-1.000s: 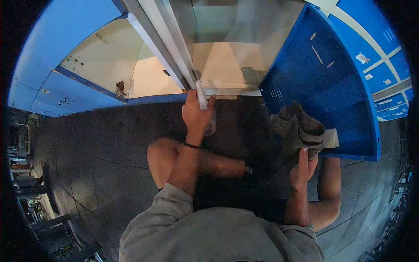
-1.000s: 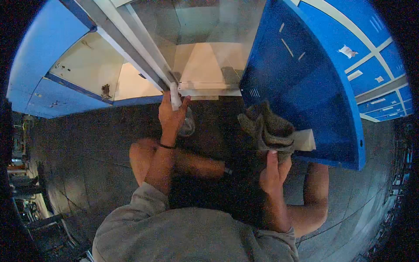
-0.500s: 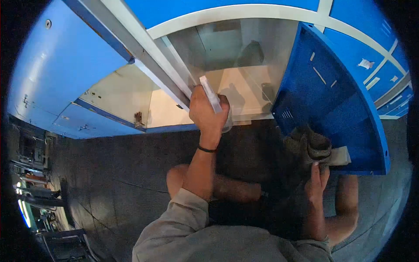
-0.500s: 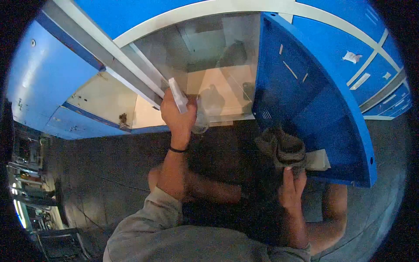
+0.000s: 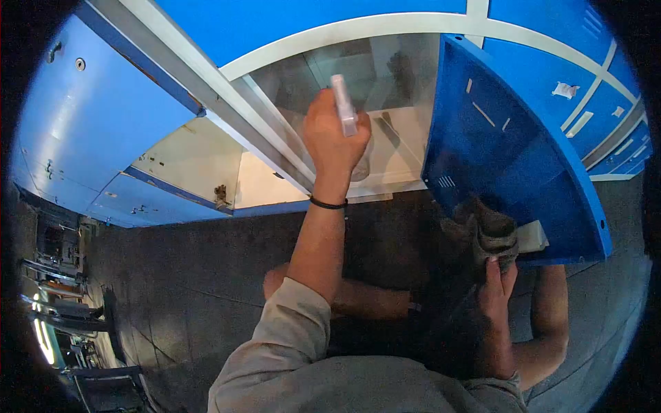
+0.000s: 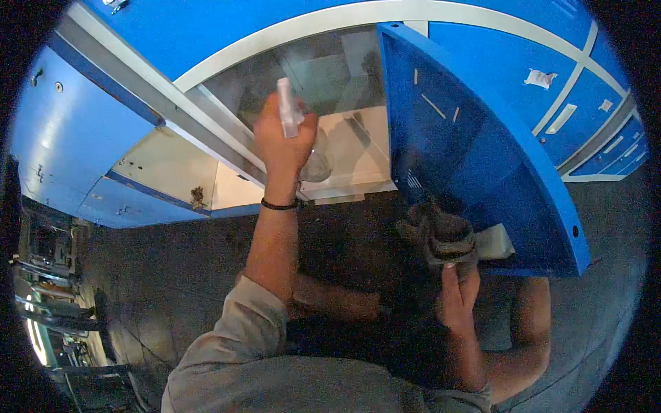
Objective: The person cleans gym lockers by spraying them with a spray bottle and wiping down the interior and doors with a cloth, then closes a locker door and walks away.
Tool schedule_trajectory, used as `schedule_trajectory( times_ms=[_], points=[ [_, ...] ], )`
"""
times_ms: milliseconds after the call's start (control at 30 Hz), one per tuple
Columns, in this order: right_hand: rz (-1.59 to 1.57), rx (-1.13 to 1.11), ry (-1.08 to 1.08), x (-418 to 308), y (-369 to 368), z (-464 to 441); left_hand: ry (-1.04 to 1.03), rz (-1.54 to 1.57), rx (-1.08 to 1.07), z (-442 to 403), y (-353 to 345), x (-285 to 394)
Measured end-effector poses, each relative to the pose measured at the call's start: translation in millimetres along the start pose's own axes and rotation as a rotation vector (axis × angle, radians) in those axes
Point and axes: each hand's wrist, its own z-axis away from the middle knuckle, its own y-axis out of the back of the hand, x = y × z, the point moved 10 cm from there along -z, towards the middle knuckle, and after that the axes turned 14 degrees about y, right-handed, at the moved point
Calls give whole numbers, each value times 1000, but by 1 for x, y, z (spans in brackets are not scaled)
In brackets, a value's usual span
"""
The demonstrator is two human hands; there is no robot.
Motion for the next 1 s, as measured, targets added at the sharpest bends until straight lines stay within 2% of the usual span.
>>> schedule_trajectory(
  times_ms=[100,133,367,467,533,600,667,767,800,833,867,933,967,1000],
  points=[
    [-135,-31,-119,-7,-5,-10,-47,51,-173,1,-24,17],
    [-144,-13,-123,-2,-3,-7,20,170,-268,5,-30,18],
    [-174,62,-103,14,20,-8,-20,362,-427,13,-36,38],
    [37,150,-246,23,28,-2,-54,365,-500,20,-32,32],
    [170,156,-53,2,30,-12,-48,400,-528,28,-30,24],
    [161,219,-19,-11,26,-20,-90,428,-498,37,-16,17],
    [2,349,-135,-17,12,-31,-80,450,-496,50,-15,-1],
    [-45,596,-119,-30,-9,-42,-29,383,-595,77,-10,-25],
    [-53,815,-170,-19,-7,-32,-5,365,-606,87,-9,-36],
    [91,819,-12,-21,-12,-37,14,350,-618,98,-10,-48],
    [231,817,146,-18,-17,-39,32,334,-628,110,-13,-60],
    [758,474,-14,-25,-25,-75,79,254,-607,135,-23,-88],
    [963,292,8,-35,-40,-98,101,211,-595,144,-28,-100],
    [1162,122,60,-45,-55,-119,128,97,-763,161,-45,-113]
  ],
)
